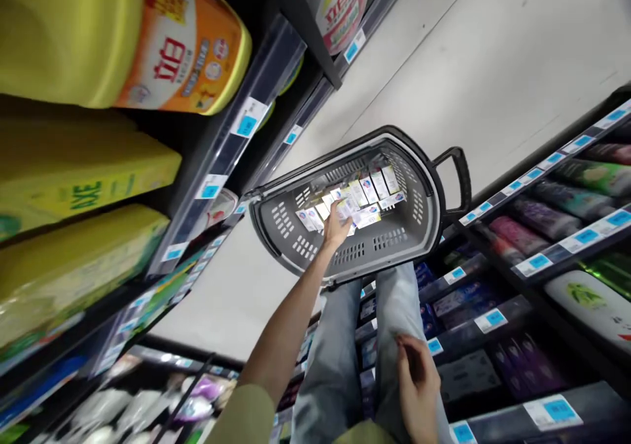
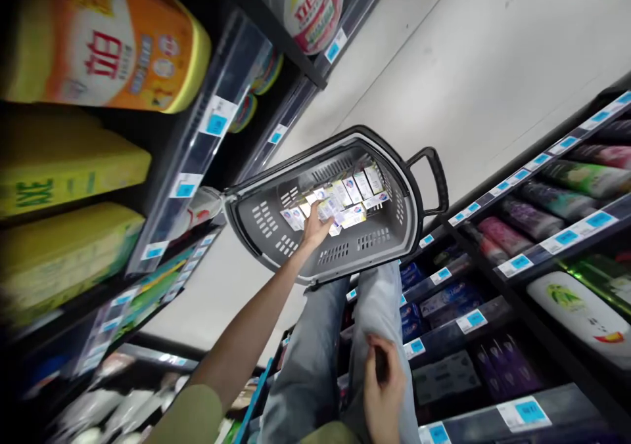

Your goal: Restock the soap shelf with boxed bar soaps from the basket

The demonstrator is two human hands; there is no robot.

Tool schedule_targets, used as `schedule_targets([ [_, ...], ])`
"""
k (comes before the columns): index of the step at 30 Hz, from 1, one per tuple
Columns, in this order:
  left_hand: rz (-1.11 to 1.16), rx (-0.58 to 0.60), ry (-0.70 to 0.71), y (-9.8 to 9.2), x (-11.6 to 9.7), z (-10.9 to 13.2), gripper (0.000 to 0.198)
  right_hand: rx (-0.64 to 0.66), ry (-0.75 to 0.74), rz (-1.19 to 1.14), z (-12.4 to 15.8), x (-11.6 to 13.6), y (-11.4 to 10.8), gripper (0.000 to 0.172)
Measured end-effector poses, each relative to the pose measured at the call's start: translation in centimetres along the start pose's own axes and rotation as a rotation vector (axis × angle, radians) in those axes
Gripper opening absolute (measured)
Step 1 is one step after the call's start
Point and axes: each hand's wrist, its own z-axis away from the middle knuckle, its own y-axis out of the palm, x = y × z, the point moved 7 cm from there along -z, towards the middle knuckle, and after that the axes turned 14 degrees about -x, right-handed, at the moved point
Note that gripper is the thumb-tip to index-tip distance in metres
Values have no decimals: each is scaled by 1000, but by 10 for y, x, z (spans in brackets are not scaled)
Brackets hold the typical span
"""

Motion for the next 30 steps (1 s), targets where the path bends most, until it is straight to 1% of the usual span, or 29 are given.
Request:
schedule_targets([
  [2,190,112,-167,-15,16,28,75,-19,-62,11,-7,1,4,26],
  [3,280,174,-236,-24,20,45,77,-29,-120,10,-13,4,8,29],
  [4,348,235,-288,-32,21,63,78,-15,-202,17,-20,10,14,35],
  [6,420,340,-343,-51,14,100,79,18,-406,38,-31,30,27,54],
  [7,436,379,-358,-59,8,118,80,48,-503,48,-35,41,34,60],
  [8,455,411,-367,-67,1,136,81,82,-589,54,-37,53,39,61],
  [9,482,439,-367,-74,-8,152,81,119,-658,56,-38,65,43,57],
  [10,517,462,-357,-79,-17,167,80,149,-712,51,-37,76,45,48],
  [12,595,467,-322,-88,-32,190,77,167,-783,28,-35,96,42,32],
  [13,632,448,-305,-91,-38,198,75,158,-804,10,-33,105,38,29],
  [15,684,386,-291,-96,-44,210,71,145,-852,-22,-30,120,30,30],
  [16,703,354,-296,-97,-45,213,70,166,-887,-23,-27,127,28,34],
  [18,745,312,-314,-97,-45,218,70,252,-959,2,-23,137,29,39],
  [19,767,305,-325,-95,-44,219,70,295,-984,22,-22,141,30,38],
  [21,812,290,-348,-93,-41,219,69,341,-989,40,-25,147,33,34],
  [23,827,264,-347,-94,-37,215,65,337,-925,-1,-32,150,35,34],
  [25,802,235,-320,-98,-32,210,61,321,-790,-77,-42,147,38,38],
  [27,745,230,-284,-105,-28,205,61,310,-605,-158,-53,137,43,45],
  [30,681,252,-250,-113,-23,200,64,359,-351,-233,-64,118,55,56],
])
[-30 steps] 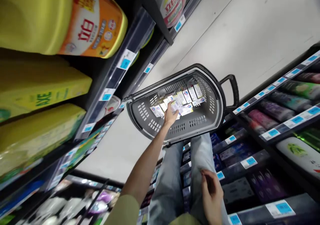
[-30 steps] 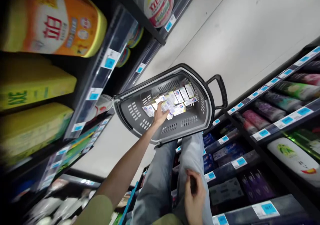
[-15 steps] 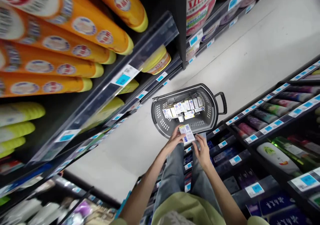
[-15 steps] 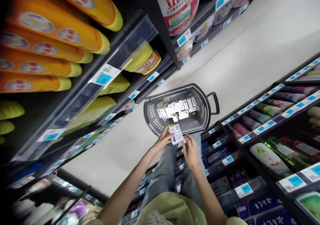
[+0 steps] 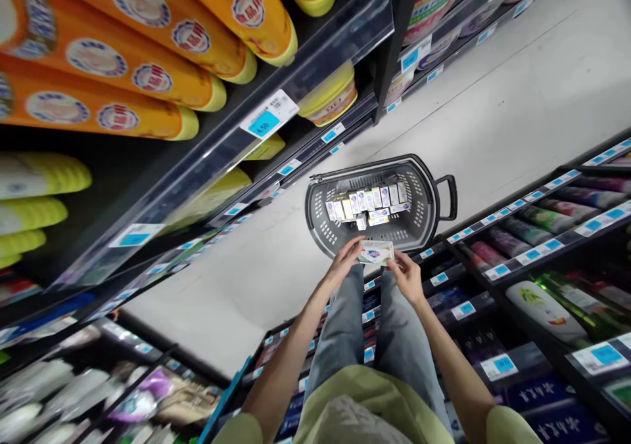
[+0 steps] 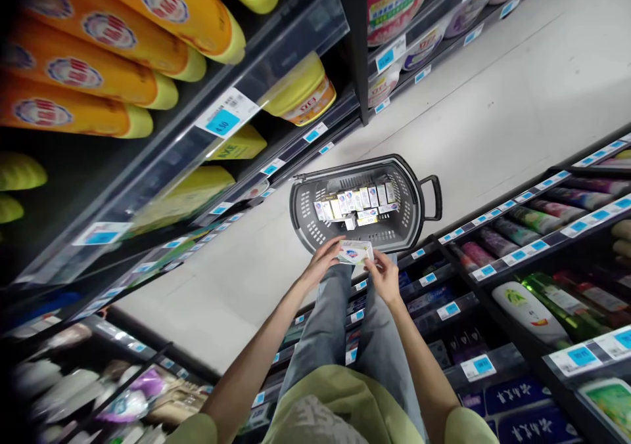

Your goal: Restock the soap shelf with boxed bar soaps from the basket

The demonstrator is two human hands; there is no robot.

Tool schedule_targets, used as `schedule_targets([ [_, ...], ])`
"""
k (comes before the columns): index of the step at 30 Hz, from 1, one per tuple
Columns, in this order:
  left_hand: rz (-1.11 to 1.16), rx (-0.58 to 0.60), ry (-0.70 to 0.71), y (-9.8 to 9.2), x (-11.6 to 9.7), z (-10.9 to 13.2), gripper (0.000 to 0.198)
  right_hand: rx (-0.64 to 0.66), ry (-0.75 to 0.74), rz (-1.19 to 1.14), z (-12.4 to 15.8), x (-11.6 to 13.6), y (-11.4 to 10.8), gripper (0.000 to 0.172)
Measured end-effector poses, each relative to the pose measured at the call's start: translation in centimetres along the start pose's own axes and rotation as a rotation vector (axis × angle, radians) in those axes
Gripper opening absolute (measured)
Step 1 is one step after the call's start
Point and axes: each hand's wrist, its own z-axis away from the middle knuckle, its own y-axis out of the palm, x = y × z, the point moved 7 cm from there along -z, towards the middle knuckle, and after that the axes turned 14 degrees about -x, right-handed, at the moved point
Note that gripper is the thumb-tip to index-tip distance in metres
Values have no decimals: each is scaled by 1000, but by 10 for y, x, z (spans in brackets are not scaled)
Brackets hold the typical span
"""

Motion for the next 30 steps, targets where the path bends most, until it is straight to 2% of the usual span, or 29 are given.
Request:
schedule_targets([
  [3,-19,26,13,-1,0,-2,67,27,151,-56,-3,-19,6,62],
  [8,-76,-2,65,3,1,-7,68,-3,204,-85,-6,-29,11,61],
  [15,-167,-11,132,1,0,-13,64,-30,263,-149,-10,-28,14,61],
  [20,-270,25,223,1,-2,-15,62,21,303,-158,-16,-26,10,57],
  [26,-379,83,258,10,0,-12,56,72,302,-149,-23,-19,-2,64],
  [28,-473,69,338,13,-2,-19,50,78,297,-148,-27,-17,-7,61],
  [30,-560,18,421,13,-5,-37,43,72,289,-147,-33,-17,-13,58],
])
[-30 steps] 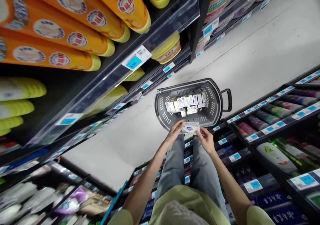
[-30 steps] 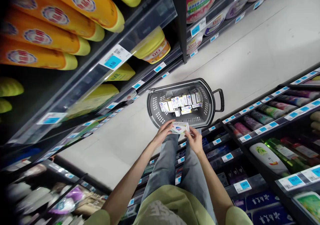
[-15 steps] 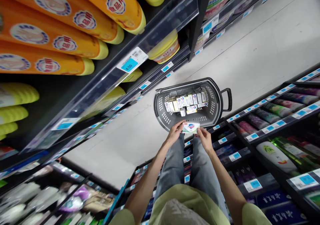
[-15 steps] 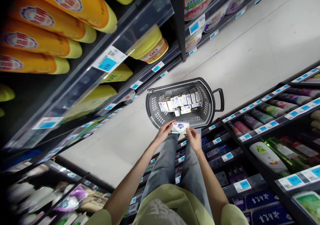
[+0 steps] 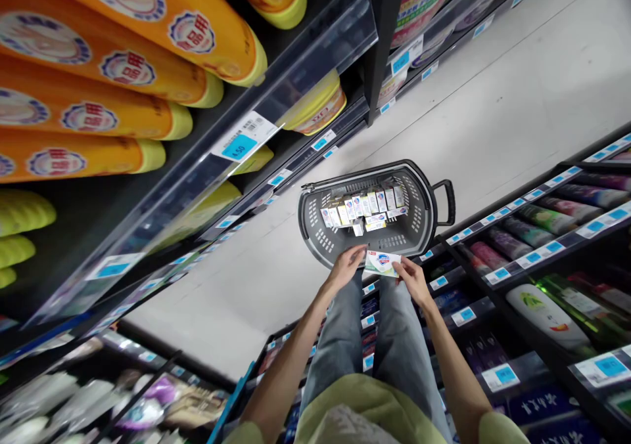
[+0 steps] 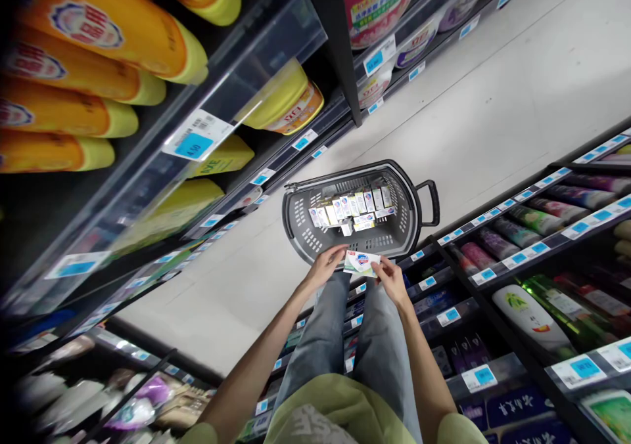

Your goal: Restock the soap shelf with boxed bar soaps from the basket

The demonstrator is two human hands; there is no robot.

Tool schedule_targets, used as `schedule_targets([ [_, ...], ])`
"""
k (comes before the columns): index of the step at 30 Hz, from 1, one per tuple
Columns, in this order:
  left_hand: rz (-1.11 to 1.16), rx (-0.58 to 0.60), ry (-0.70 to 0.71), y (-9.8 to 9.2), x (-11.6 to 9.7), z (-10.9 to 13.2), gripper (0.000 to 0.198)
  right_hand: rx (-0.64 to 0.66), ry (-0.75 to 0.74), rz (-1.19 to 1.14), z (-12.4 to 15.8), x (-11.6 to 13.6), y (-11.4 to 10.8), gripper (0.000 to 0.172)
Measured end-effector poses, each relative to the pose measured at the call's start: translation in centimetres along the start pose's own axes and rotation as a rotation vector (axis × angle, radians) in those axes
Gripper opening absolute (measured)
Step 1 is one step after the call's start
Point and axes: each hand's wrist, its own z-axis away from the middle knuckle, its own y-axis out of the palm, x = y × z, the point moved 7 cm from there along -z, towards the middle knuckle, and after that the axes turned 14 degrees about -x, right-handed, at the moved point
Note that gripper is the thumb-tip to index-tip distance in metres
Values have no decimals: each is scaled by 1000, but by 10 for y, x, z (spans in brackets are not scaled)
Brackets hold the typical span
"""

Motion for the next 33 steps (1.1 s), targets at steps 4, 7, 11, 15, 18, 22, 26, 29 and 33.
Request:
schedule_targets([
  [4,-146,-138,87,4,21,-62,52,-43,-7,-18,-17,-9,-15,56],
  [7,-231,-173,160,18,40,-116,68,-76,-5,-28,-31,-27,-25,52],
  [11,-506,-125,330,50,60,-173,85,-106,19,-36,-47,-56,-34,49],
  [15,-655,-91,442,81,73,-207,93,-132,72,-75,-60,-82,-40,51],
  [18,-727,-88,466,96,78,-221,101,-151,84,-124,-67,-93,-41,51],
  [22,-790,-76,480,106,80,-223,104,-152,102,-166,-69,-98,-39,52],
  [26,-774,-65,444,106,81,-221,105,-148,107,-137,-66,-90,-35,56],
  [29,-747,-78,431,105,79,-221,102,-123,97,-105,-65,-82,-30,59],
  [33,-649,-130,404,102,73,-222,106,-109,90,-87,-65,-75,-27,59],
])
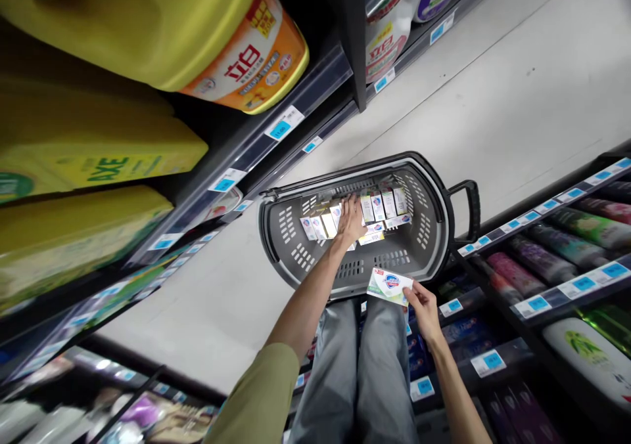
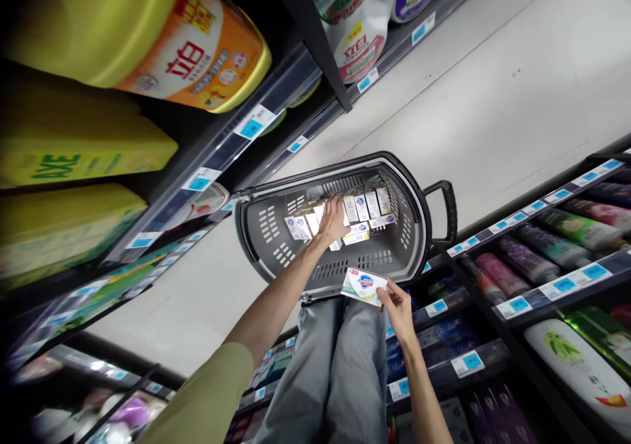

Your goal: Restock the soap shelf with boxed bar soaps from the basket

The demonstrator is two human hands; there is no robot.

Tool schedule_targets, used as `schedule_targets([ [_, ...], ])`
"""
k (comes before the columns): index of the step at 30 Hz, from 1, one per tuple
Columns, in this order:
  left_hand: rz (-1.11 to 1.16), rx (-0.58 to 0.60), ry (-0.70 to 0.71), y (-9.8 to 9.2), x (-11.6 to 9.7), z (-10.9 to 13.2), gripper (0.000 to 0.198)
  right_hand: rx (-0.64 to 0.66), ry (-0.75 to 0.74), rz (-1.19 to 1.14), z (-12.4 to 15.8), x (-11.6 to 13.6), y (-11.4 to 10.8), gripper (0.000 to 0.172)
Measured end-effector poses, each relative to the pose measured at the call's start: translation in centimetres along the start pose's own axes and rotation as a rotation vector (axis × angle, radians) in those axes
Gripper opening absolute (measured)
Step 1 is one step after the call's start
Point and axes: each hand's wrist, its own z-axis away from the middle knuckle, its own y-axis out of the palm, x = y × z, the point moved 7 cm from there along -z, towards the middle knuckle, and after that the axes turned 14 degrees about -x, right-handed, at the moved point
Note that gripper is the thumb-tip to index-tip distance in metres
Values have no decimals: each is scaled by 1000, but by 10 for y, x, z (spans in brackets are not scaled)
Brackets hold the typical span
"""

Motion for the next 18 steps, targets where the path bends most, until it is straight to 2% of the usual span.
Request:
schedule_targets([
  [2,24,-29,-22,-3,-3,-5,110,-1,-4,-1,0,1,1,59],
  [4,17,-35,19,-4,-10,-11,110,-9,-6,-6,0,0,0,58],
  [8,-24,41,147,6,-25,-20,100,-30,-6,-12,1,-1,-1,60],
  [12,-15,71,149,6,-33,-20,98,-36,-17,-3,6,2,-3,57],
  [15,20,37,148,-17,-41,-3,99,-15,-34,-3,15,5,-6,53],
  [18,129,-45,111,-66,-50,32,101,2,-42,-39,31,8,-14,49],
])
